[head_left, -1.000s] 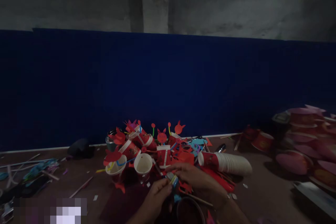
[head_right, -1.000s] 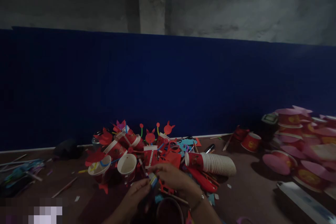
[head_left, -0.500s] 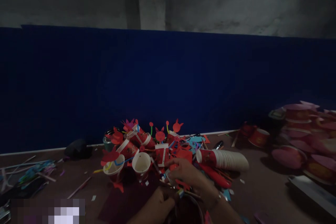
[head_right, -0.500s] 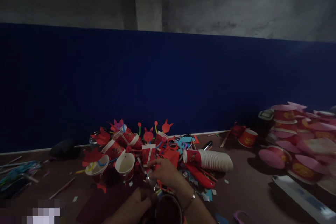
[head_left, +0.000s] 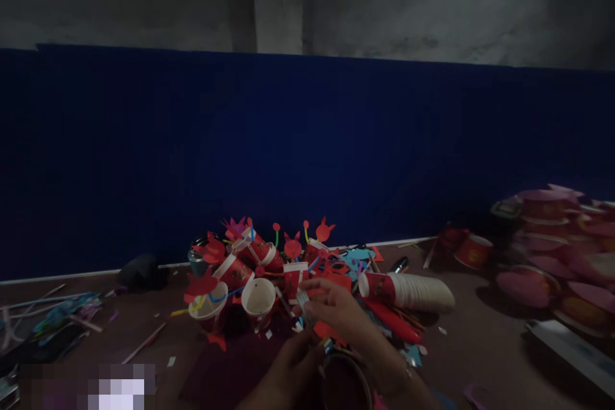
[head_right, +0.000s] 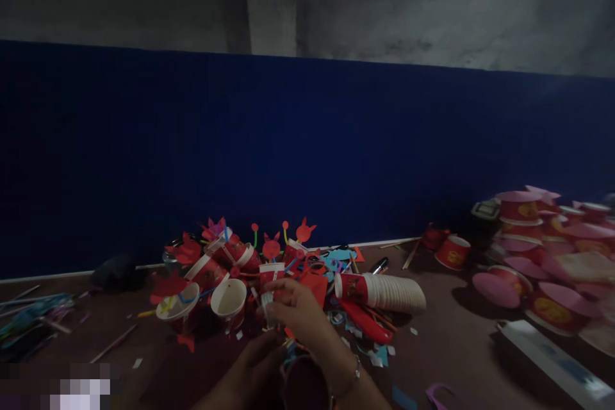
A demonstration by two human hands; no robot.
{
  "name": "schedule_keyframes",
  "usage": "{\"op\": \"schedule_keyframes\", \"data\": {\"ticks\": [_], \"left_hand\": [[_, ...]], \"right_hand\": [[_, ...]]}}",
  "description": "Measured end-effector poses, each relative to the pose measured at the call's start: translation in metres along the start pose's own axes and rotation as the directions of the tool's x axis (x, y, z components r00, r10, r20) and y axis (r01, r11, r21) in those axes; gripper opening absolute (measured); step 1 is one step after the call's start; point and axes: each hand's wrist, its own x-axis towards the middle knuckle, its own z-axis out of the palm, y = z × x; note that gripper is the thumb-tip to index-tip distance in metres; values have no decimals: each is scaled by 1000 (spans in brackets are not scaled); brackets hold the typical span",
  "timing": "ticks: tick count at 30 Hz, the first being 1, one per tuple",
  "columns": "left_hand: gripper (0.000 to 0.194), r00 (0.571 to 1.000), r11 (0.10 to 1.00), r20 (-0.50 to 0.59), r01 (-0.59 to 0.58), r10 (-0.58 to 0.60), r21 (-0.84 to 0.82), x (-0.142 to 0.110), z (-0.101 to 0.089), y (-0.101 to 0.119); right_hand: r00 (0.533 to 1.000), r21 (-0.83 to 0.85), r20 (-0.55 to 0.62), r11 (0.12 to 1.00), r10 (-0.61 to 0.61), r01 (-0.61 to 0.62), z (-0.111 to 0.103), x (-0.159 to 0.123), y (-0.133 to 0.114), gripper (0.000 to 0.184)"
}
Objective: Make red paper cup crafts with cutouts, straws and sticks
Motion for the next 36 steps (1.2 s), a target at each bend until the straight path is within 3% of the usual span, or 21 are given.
{"op": "schedule_keyframes", "data": {"ticks": [3, 11, 17, 21, 27, 36], "left_hand": [[44, 997, 1000, -74, 5, -5, 9, 3, 0, 3], [39, 994, 996, -74, -82, 81, -19, 5, -5, 3], [38, 996, 996, -88, 3, -11, -89, 2, 0, 10], [37, 990, 986, -123, 44, -64, -160, 5, -3, 3], [42, 990, 967, -124, 30, -63, -254, 14, -17, -15], [28, 972, 946, -188, 73, -138, -316, 23, -19, -14]], "right_hand": [[999, 26, 38, 1000, -8, 7, 3, -3, -1, 42], [999, -5, 40, 1000, 1, -1, 6, -7, -5, 40], [995, 35, 97, 999, -30, 26, 7, -11, -7, 43], [989, 25, 144, 999, -30, 26, 6, -13, -6, 40], [995, -128, 99, 992, -5, 18, -1, -15, -9, 34], [986, -297, 118, 952, 117, -77, -15, -27, -22, 29]]}}
